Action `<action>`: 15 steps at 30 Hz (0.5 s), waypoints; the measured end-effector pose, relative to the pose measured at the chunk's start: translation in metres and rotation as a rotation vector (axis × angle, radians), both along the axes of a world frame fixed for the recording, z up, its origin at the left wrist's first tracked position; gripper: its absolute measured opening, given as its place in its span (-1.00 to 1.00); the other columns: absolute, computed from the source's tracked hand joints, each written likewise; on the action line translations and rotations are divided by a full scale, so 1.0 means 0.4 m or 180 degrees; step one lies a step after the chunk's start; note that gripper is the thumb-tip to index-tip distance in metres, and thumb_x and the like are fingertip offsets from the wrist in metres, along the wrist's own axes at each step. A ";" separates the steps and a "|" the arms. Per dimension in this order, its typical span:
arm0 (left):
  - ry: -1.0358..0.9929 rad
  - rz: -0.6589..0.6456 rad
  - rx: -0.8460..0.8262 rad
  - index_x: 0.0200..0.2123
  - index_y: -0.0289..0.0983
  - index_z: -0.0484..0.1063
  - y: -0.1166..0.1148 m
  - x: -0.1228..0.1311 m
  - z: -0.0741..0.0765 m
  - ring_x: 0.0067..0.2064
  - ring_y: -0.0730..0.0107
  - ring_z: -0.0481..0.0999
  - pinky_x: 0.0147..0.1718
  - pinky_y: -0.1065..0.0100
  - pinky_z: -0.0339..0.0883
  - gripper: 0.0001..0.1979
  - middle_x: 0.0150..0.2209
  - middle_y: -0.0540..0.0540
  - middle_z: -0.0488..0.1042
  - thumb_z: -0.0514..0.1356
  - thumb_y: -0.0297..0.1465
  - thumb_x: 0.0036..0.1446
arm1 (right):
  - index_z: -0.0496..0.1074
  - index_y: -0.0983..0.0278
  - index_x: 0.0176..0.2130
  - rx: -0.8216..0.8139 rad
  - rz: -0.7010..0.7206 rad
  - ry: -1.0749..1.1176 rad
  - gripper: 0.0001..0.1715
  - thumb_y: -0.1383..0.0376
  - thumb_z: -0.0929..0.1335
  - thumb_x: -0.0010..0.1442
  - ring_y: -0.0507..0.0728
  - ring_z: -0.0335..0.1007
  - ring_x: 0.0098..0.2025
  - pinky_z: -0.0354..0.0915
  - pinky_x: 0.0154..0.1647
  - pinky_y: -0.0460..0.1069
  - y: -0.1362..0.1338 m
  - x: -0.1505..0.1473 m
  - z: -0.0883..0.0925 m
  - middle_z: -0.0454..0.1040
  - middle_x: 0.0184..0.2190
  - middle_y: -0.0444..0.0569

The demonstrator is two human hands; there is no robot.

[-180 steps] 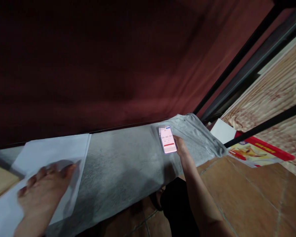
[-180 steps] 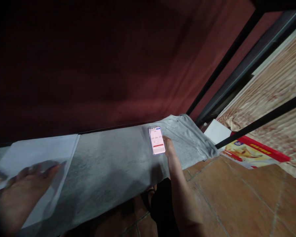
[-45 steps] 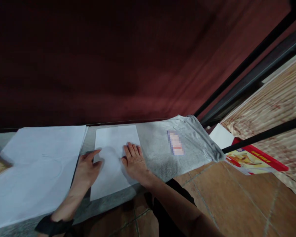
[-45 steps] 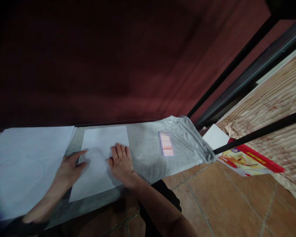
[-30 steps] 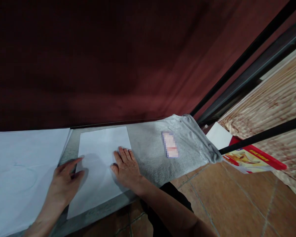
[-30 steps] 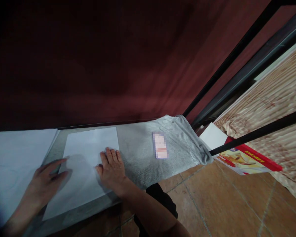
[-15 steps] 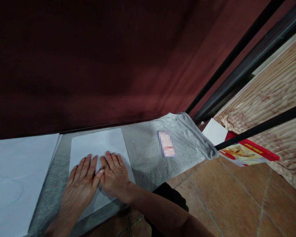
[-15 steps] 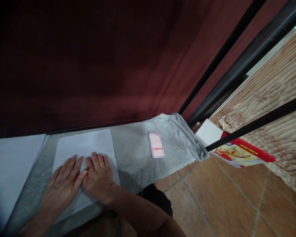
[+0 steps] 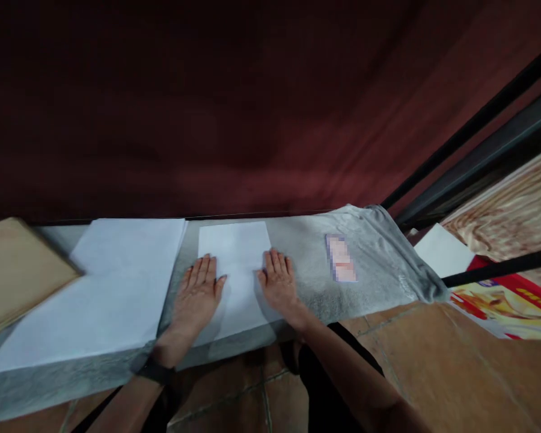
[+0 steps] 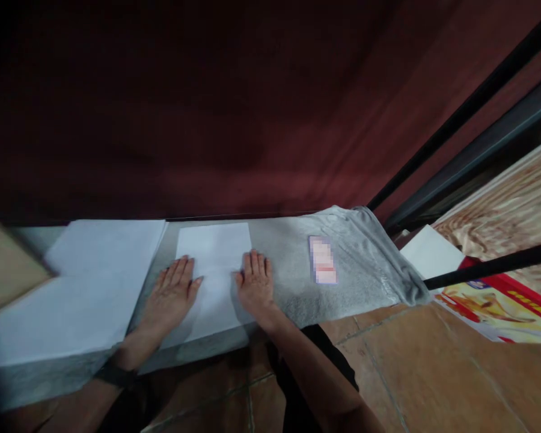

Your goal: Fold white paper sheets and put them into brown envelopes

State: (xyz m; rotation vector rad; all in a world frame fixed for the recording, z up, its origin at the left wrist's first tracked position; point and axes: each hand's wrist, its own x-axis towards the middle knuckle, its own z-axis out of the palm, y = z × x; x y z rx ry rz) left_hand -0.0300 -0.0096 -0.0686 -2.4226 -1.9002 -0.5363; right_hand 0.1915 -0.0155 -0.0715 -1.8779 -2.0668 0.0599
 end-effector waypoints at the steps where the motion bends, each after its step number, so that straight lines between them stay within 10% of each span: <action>1: 0.0001 0.0099 0.0081 0.39 -0.55 0.16 -0.014 0.016 0.007 0.47 -0.12 0.14 0.39 -0.17 0.05 -0.31 0.41 -0.49 0.19 -0.19 -0.16 0.44 | 0.15 0.46 0.44 0.0055 -0.0045 0.0035 -0.32 0.14 0.15 0.52 0.39 0.06 0.47 -0.03 0.46 0.36 -0.005 0.002 0.000 0.14 0.45 0.30; 7: 0.0150 -0.0938 0.0047 0.41 -0.48 0.15 -0.132 0.119 0.004 0.47 0.03 0.15 0.42 -0.07 0.05 -0.38 0.41 -0.38 0.25 0.00 -0.28 0.40 | 0.06 0.40 0.48 0.0014 0.0542 0.0326 -0.32 0.15 0.06 0.54 0.25 -0.08 0.53 0.04 0.48 0.24 -0.028 -0.052 0.014 0.04 0.50 0.19; 15: 0.0272 -0.1364 -0.0143 0.37 -0.41 0.24 -0.170 0.076 0.024 0.48 0.05 0.12 0.47 -0.10 -0.17 -0.30 0.40 -0.33 0.27 0.00 0.00 0.41 | 0.14 0.36 0.45 -0.0145 0.0826 0.0049 -0.35 0.14 0.08 0.54 0.24 -0.08 0.53 -0.03 0.50 0.25 -0.025 -0.076 0.000 0.08 0.49 0.17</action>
